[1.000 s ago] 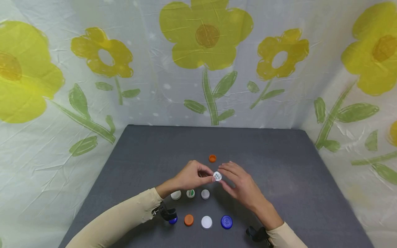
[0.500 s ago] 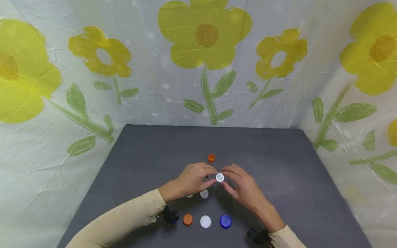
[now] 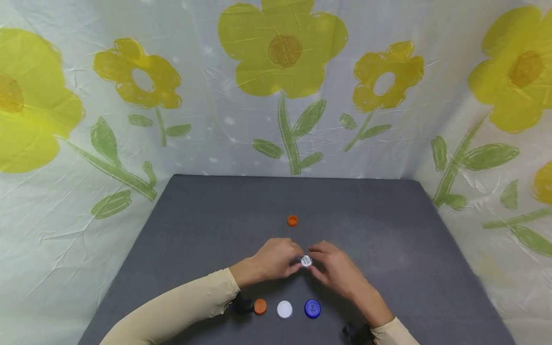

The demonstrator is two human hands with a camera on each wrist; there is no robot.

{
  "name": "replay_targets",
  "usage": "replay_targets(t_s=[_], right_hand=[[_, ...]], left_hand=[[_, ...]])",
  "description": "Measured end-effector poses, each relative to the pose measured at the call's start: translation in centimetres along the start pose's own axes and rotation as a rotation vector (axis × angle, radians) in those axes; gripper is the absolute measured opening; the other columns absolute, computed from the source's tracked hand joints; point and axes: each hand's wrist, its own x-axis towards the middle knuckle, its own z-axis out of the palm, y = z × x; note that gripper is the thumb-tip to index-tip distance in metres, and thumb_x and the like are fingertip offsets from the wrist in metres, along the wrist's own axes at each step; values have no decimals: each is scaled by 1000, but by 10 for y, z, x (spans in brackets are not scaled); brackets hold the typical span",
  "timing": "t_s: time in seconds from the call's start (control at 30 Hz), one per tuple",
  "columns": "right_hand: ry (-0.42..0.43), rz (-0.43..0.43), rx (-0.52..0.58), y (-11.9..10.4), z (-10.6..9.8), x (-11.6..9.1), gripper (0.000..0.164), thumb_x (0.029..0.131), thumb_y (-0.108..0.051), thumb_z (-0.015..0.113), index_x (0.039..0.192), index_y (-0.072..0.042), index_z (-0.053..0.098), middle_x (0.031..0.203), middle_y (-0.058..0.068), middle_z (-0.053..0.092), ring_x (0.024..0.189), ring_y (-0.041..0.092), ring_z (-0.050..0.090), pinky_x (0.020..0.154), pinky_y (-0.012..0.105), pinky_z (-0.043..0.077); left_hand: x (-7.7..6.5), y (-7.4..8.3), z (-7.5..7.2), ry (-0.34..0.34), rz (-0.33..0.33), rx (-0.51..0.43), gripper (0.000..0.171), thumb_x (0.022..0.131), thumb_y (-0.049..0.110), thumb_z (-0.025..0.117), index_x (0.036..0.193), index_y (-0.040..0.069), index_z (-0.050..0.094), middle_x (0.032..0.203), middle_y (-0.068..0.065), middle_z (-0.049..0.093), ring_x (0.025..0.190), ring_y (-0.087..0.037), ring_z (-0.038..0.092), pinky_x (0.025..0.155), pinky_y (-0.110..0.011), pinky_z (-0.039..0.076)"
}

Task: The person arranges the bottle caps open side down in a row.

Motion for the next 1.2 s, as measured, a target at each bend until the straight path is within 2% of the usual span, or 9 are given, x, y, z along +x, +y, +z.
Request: replay_targets(t_s=[0.23, 0.6, 0.8, 1.0, 1.2], right_hand=[[-67, 18, -4, 0, 12, -4, 25, 80, -15, 85, 102, -4, 77, 110, 9, 69, 105, 28, 65, 87, 46, 53], [-118, 5, -28, 1, 22, -10, 19, 82, -15, 82, 98, -6, 77, 109, 9, 69, 105, 28, 64, 94, 48, 50], [-132, -5, -72, 4, 27, -13, 21, 83, -19, 83, 101, -9, 77, 110, 9, 68, 106, 28, 63, 96, 48, 48], [-153, 15, -76, 5, 28, -15, 24, 84, -21, 83, 104, -9, 77, 113, 10, 68, 109, 32, 63, 96, 50, 48], [-148, 37, -34, 5, 22, -12, 25, 85, -23, 83, 102, -5, 76, 114, 12, 68, 107, 29, 63, 90, 47, 51]], left_hand=[[0, 5, 13, -71, -7, 69, 15, 83, 36, 81, 81, 25, 70, 74, 12, 59, 68, -11, 60, 57, -34, 50], [3, 15, 14, -135, -11, 178, 13, 83, 36, 80, 83, 25, 73, 77, 9, 65, 74, -15, 63, 60, -35, 52], [4, 18, 17, -148, -6, 223, 16, 83, 38, 79, 80, 24, 72, 78, 9, 66, 75, -16, 62, 60, -34, 51], [3, 16, 18, -145, -3, 193, 16, 82, 37, 80, 79, 24, 71, 77, 8, 65, 74, -17, 62, 60, -35, 51], [2, 6, 14, -159, -22, 112, 18, 82, 40, 82, 81, 25, 71, 74, 10, 62, 74, -14, 63, 58, -36, 52]])
